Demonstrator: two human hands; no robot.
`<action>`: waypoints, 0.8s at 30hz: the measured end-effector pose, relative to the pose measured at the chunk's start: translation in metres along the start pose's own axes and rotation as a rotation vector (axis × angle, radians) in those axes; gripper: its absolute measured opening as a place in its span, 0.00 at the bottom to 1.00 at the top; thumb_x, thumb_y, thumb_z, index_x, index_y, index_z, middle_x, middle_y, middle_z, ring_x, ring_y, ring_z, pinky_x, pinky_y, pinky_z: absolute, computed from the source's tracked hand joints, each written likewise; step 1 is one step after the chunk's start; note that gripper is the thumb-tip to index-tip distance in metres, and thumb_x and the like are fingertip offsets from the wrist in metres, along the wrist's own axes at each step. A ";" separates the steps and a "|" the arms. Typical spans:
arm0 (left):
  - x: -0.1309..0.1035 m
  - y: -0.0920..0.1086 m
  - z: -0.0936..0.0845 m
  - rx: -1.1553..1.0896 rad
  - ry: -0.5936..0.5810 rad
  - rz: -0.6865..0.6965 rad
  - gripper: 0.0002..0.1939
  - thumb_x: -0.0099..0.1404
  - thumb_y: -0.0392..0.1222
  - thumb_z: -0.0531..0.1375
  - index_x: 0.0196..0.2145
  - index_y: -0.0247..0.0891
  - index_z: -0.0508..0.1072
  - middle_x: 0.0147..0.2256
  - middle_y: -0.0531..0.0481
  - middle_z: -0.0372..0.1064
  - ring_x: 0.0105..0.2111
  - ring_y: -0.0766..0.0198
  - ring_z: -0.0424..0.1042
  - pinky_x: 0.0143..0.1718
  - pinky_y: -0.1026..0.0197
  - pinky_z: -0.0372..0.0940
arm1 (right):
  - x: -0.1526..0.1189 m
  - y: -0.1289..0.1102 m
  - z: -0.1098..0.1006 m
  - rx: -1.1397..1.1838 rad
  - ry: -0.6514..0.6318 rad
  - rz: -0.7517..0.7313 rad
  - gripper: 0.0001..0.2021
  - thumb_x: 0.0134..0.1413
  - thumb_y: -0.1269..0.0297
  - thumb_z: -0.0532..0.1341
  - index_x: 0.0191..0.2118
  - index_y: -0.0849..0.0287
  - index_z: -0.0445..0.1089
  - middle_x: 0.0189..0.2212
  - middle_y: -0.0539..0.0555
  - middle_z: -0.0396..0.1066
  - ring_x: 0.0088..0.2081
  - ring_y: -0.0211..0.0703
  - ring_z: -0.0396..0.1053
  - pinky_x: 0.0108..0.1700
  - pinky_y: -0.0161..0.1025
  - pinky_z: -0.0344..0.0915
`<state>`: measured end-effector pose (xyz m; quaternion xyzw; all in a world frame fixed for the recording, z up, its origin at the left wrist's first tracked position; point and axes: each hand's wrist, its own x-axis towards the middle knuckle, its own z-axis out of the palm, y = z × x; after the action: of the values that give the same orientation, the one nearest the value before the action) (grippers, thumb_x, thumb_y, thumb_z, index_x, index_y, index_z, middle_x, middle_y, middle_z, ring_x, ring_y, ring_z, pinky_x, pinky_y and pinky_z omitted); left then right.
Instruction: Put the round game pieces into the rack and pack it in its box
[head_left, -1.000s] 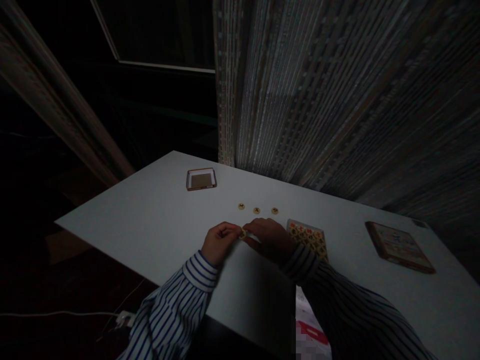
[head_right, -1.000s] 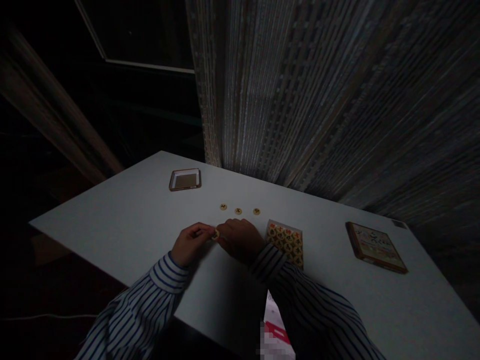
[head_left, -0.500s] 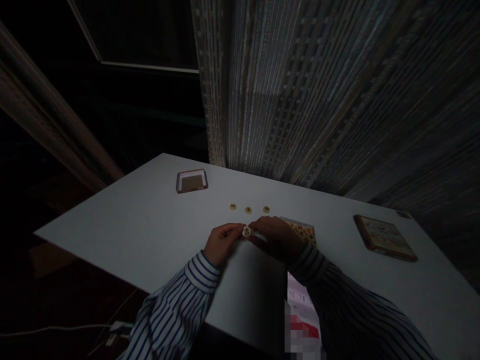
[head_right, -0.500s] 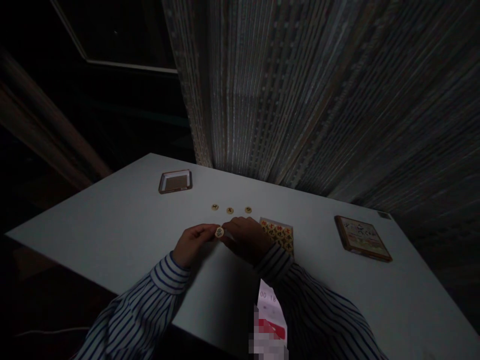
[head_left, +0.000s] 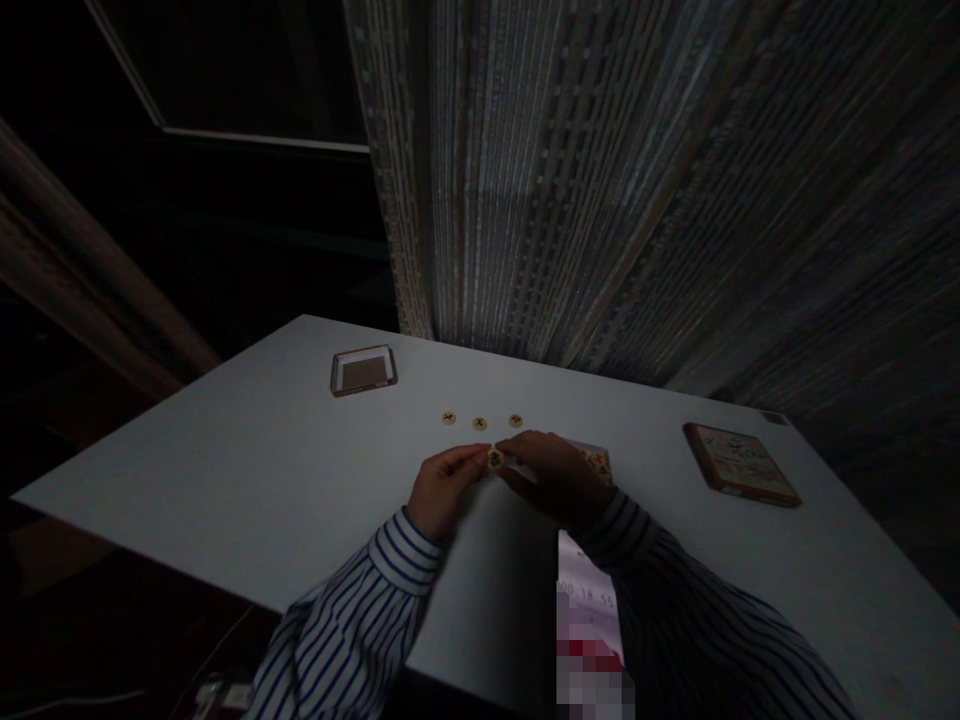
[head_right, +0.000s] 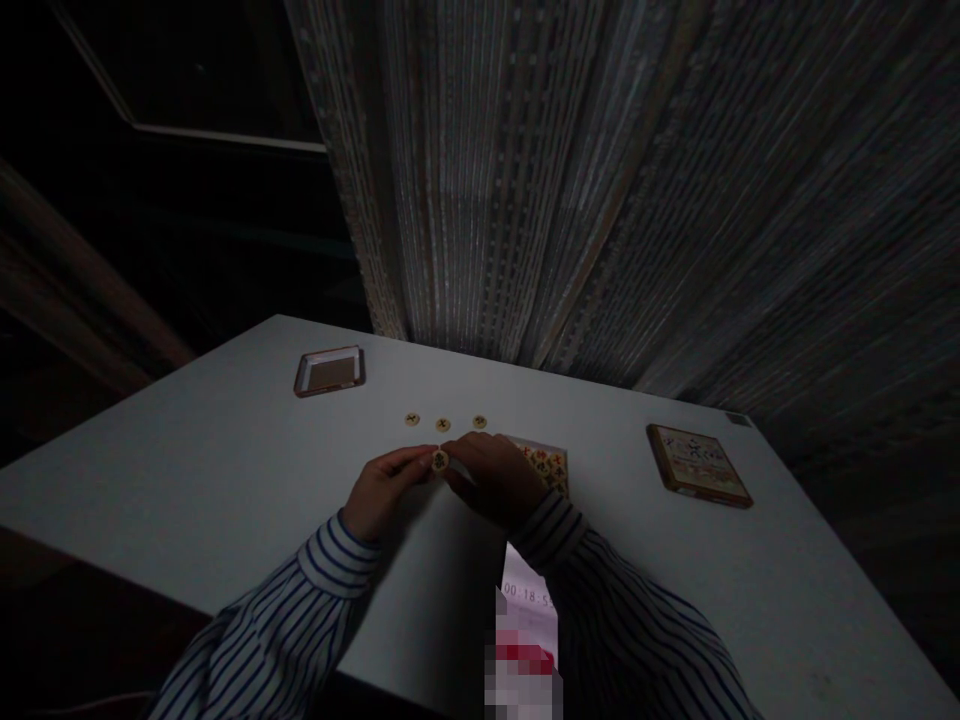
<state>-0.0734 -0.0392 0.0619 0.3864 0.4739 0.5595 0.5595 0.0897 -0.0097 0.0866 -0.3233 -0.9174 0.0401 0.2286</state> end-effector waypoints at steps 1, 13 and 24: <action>0.000 0.000 0.002 -0.005 0.007 0.002 0.16 0.43 0.45 0.67 0.30 0.34 0.77 0.29 0.47 0.75 0.29 0.65 0.70 0.36 0.62 0.65 | -0.001 0.001 -0.001 0.003 0.002 0.006 0.11 0.55 0.63 0.54 0.43 0.60 0.67 0.35 0.55 0.71 0.36 0.42 0.66 0.36 0.38 0.59; 0.010 0.002 0.027 -0.027 -0.044 0.018 0.15 0.42 0.46 0.67 0.28 0.34 0.77 0.25 0.50 0.73 0.25 0.68 0.68 0.31 0.65 0.64 | -0.011 0.023 -0.008 0.067 0.070 0.020 0.12 0.55 0.62 0.54 0.43 0.59 0.67 0.33 0.55 0.71 0.35 0.41 0.67 0.35 0.37 0.61; 0.020 -0.005 0.044 0.016 -0.090 0.041 0.15 0.45 0.46 0.66 0.30 0.33 0.76 0.28 0.48 0.74 0.28 0.65 0.70 0.33 0.63 0.65 | -0.017 0.030 -0.021 0.024 0.031 0.137 0.13 0.56 0.60 0.53 0.42 0.59 0.68 0.33 0.55 0.72 0.34 0.41 0.68 0.35 0.37 0.61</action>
<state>-0.0316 -0.0158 0.0666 0.4253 0.4449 0.5490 0.5656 0.1280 0.0019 0.0917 -0.3829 -0.8890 0.0615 0.2434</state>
